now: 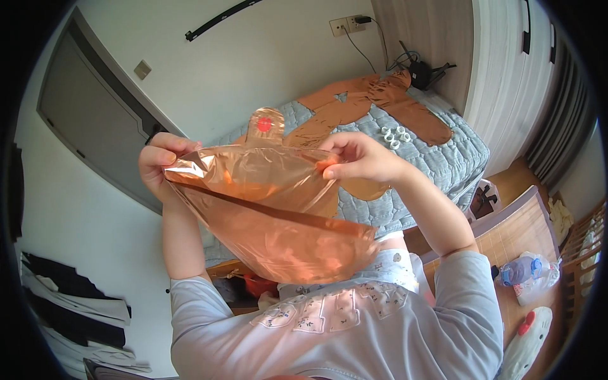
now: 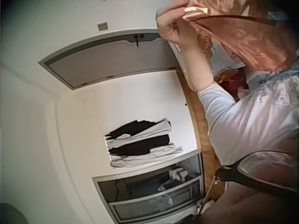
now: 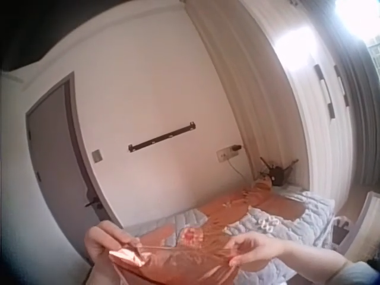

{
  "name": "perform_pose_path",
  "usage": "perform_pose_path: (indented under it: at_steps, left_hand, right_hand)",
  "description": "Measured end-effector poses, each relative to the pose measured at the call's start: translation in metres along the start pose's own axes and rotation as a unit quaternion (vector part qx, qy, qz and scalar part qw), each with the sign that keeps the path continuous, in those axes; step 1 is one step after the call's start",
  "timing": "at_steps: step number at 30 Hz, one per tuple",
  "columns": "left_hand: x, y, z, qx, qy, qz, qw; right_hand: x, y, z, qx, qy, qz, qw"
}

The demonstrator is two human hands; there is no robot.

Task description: Carefully folding decorative metallic foil sheets on a quilted surface.

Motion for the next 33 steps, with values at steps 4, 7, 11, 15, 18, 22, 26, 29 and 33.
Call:
perform_pose_path:
  at_steps: [4, 7, 11, 15, 18, 22, 26, 29, 33]
  left_hand:
    - [0.021, 0.011, 0.000, -0.029, 0.012, -0.030, 0.999]
    - [0.028, 0.012, -0.002, -0.031, 0.020, -0.044, 0.998]
    - [0.039, 0.018, -0.001, -0.089, 0.006, -0.040, 0.995]
    - [0.042, 0.023, -0.004, -0.138, -0.015, 0.000, 0.990]
    - [0.051, 0.027, -0.006, -0.163, -0.012, 0.023, 0.986]
    - [0.060, 0.022, -0.015, -0.218, -0.006, 0.080, 0.973]
    - [0.068, 0.013, -0.020, -0.258, -0.023, 0.105, 0.960]
    - [0.076, 0.012, -0.015, -0.273, -0.030, 0.101, 0.956]
    - [0.107, 0.010, 0.006, -0.211, 0.091, 0.105, 0.968]
  right_hand:
    - [0.016, 0.006, 0.011, 0.009, 0.083, -0.060, 0.995]
    - [0.027, 0.011, 0.016, 0.024, 0.101, -0.072, 0.992]
    - [0.031, 0.018, 0.018, 0.017, 0.092, -0.109, 0.990]
    - [0.036, 0.024, 0.024, 0.001, 0.113, -0.115, 0.987]
    - [0.039, 0.027, 0.030, -0.003, 0.137, -0.124, 0.983]
    - [0.039, 0.033, 0.039, -0.003, 0.164, -0.139, 0.976]
    - [0.039, 0.033, 0.052, 0.026, 0.165, -0.153, 0.974]
    - [0.044, 0.040, 0.056, 0.090, 0.165, -0.197, 0.962]
    - [0.039, 0.025, 0.072, 0.160, 0.155, -0.220, 0.950]
Point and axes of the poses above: each hand's wrist, its own x-axis away from the middle knuckle, its own y-axis out of the back of the hand, z = x × y, the point moved 5 cm from there along -x, towards the middle knuckle, and after that the axes turned 10 degrees about -x, right-handed, at the moved point
